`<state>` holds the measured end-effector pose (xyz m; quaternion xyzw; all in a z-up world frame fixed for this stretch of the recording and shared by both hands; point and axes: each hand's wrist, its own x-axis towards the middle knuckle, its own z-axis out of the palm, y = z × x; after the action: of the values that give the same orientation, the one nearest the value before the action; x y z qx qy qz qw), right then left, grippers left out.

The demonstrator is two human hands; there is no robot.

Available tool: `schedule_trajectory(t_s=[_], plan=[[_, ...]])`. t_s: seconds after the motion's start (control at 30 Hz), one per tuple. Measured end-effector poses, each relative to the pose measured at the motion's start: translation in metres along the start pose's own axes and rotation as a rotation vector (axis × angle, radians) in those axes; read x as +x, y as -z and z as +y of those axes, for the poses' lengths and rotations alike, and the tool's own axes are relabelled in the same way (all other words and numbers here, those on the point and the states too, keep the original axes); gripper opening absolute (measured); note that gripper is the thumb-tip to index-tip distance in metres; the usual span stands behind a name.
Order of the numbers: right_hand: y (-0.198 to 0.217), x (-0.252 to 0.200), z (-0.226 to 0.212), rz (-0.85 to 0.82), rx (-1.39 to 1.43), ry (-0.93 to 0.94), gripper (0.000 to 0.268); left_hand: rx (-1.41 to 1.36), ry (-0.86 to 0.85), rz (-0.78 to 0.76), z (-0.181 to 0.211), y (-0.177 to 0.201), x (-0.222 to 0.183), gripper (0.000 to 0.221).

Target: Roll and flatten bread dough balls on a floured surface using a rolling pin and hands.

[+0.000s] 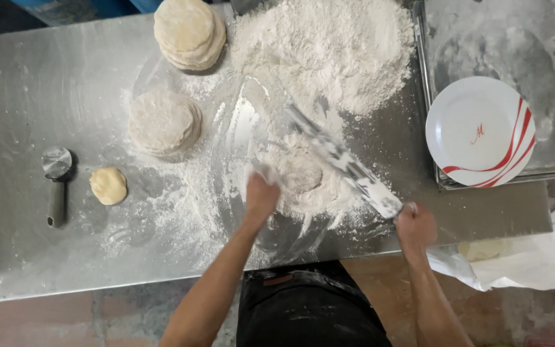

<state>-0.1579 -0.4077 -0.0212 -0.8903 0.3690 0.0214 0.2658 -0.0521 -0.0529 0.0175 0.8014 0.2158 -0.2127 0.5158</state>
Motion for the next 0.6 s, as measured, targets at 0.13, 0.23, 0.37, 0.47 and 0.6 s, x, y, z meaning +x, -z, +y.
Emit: schedule_trajectory(t_s=[0.13,0.23,0.37,0.47,0.6], plan=[[-0.026,0.006,-0.042,-0.066,-0.055,0.074,0.025,0.851,-0.661,0.966,-0.022,0.042,0.083,0.041],[-0.037,0.004,-0.070,-0.103,-0.177,0.266,0.028,-0.034,-0.515,0.629,-0.013,0.082,0.101,0.044],[-0.048,0.017,-0.090,0.101,-0.184,0.532,0.016,0.406,-0.156,0.488,-0.062,0.072,0.095,0.019],[-0.058,0.047,-0.113,0.047,-0.209,0.412,0.016,0.471,-0.277,0.592,-0.076,0.056,0.124,0.014],[-0.068,0.107,-0.161,0.124,-0.336,0.457,0.010,0.473,-0.031,0.408,-0.002,0.066,0.185,0.008]])
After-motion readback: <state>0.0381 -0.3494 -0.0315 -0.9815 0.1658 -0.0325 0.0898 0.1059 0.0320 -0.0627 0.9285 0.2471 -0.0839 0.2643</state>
